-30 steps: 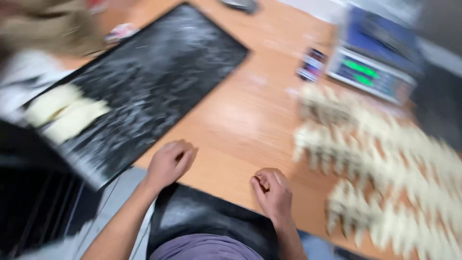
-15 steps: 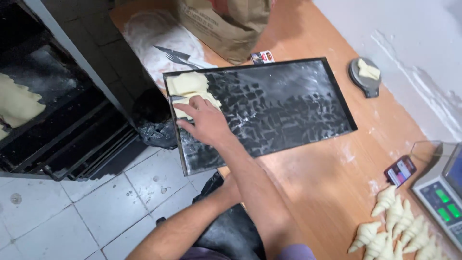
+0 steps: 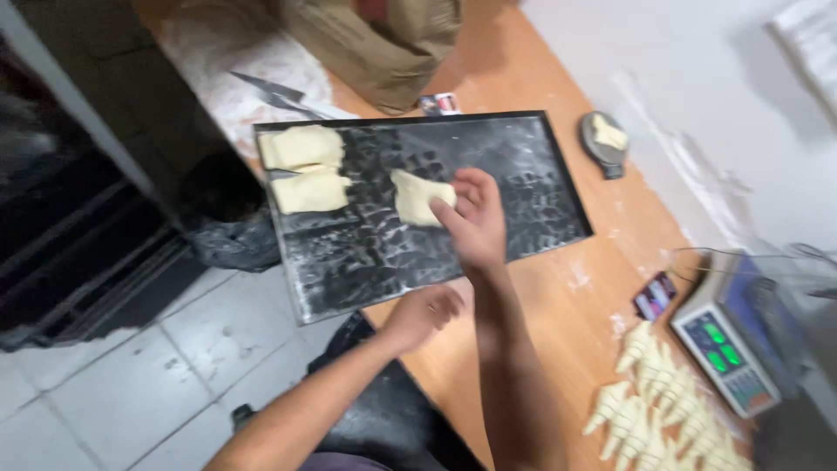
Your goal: Rolling and shaping croissant dough on a bakery workbench.
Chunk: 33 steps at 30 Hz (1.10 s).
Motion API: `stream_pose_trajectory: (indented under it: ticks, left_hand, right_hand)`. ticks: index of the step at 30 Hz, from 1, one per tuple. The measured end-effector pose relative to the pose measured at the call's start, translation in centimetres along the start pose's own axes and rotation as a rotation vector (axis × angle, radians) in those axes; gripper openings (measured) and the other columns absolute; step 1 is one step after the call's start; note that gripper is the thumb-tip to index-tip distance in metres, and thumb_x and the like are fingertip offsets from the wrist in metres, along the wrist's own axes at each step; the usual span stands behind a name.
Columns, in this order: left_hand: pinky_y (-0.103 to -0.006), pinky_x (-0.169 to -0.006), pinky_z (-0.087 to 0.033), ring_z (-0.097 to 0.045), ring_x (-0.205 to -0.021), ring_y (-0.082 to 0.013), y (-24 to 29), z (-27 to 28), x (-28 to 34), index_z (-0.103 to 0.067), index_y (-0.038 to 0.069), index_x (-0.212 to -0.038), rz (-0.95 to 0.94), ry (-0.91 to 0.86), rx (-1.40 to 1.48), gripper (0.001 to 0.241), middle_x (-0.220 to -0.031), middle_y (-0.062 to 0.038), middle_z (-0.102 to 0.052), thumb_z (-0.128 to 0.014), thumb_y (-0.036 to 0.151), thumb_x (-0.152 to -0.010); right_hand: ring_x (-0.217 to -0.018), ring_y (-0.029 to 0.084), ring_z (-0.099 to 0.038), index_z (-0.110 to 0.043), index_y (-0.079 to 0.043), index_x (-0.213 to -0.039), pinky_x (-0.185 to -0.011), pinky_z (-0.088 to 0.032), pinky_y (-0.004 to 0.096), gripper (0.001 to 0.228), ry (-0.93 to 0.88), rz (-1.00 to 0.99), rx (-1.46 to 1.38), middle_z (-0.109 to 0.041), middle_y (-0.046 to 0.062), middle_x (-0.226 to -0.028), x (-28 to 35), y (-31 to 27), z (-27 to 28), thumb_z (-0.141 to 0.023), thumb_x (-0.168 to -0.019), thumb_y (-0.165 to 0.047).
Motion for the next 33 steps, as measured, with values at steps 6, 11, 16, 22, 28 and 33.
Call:
stream_pose_trajectory:
  ticks: [6,11,16,22,28,33]
  left_hand:
    - [-0.0472,-0.109,-0.048,-0.061,-0.127,-0.0280,11.7,-1.5,2.7,-0.047,0.002,-0.146,0.128,-0.128,1.351,0.083,-0.141,-0.014,-0.060,-0.026,0.067,-0.099]
    - [-0.0431,-0.110,-0.047,-0.060,-0.126,-0.0230,11.8,-5.9,5.7,-0.047,0.001,-0.149,0.260,-0.288,1.254,0.083,-0.145,-0.012,-0.059,-0.025,0.065,-0.102]
    - [-0.0428,-0.102,-0.049,-0.063,-0.120,-0.0207,8.2,-9.2,7.5,-0.049,0.006,-0.146,0.409,-0.269,1.068,0.065,-0.135,-0.010,-0.061,-0.033,0.054,-0.105]
    - [-0.0344,-0.093,-0.057,-0.069,-0.110,-0.0197,6.5,-11.2,7.8,-0.058,0.000,-0.135,0.588,0.038,0.991,0.053,-0.124,-0.010,-0.070,-0.043,0.040,-0.103]
    - [-0.0378,-0.076,-0.053,-0.068,-0.096,-0.0227,-0.2,-12.3,8.1,-0.057,-0.005,-0.135,0.604,-0.050,0.757,0.057,-0.113,-0.014,-0.068,-0.042,0.044,-0.110]
    - [-0.0371,-0.096,-0.060,-0.071,-0.111,-0.0250,7.0,-13.3,7.7,-0.059,-0.001,-0.133,0.611,0.030,0.909,0.057,-0.122,-0.013,-0.073,-0.033,0.041,-0.104]
  right_hand:
    - [-0.105,0.018,-0.064,-0.051,-0.007,-0.133,-0.090,-0.056,0.032,0.046,0.098,-0.043,0.046,-0.061,0.008,-0.117,11.6,-2.9,11.1,-0.074,-0.093,0.000]
    - [-0.102,0.028,-0.064,-0.066,-0.011,-0.119,-0.085,-0.056,0.038,0.040,0.181,0.253,0.999,-0.062,0.010,-0.112,20.3,-8.2,9.6,-0.081,-0.082,-0.007]
    - [-0.095,0.031,-0.066,-0.075,-0.014,-0.112,-0.082,-0.054,0.041,0.038,-0.078,0.316,1.161,-0.066,0.009,-0.101,24.7,-9.6,6.1,-0.084,-0.075,-0.016]
    - [-0.095,0.025,-0.068,-0.072,-0.014,-0.106,-0.081,-0.056,0.037,0.016,0.188,0.206,0.963,-0.068,0.006,-0.103,28.5,-6.0,8.4,-0.075,-0.090,-0.016]
    - [-0.090,0.032,-0.062,-0.075,-0.007,-0.097,-0.077,-0.051,0.042,0.025,0.225,0.294,1.046,-0.065,0.013,-0.097,30.1,-5.8,7.5,-0.081,-0.075,-0.016]
    - [-0.090,0.023,-0.067,-0.063,-0.006,-0.096,-0.079,-0.054,0.038,0.008,0.705,0.096,0.181,-0.068,0.010,-0.095,30.5,-2.3,11.3,-0.066,-0.091,-0.011]
Point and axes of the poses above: each hand's wrist, its own x-axis away from the middle knuckle, its own z-axis out of the back of the hand, y = z × x, the point moved 2 cm from there along -x, towards the middle knuckle
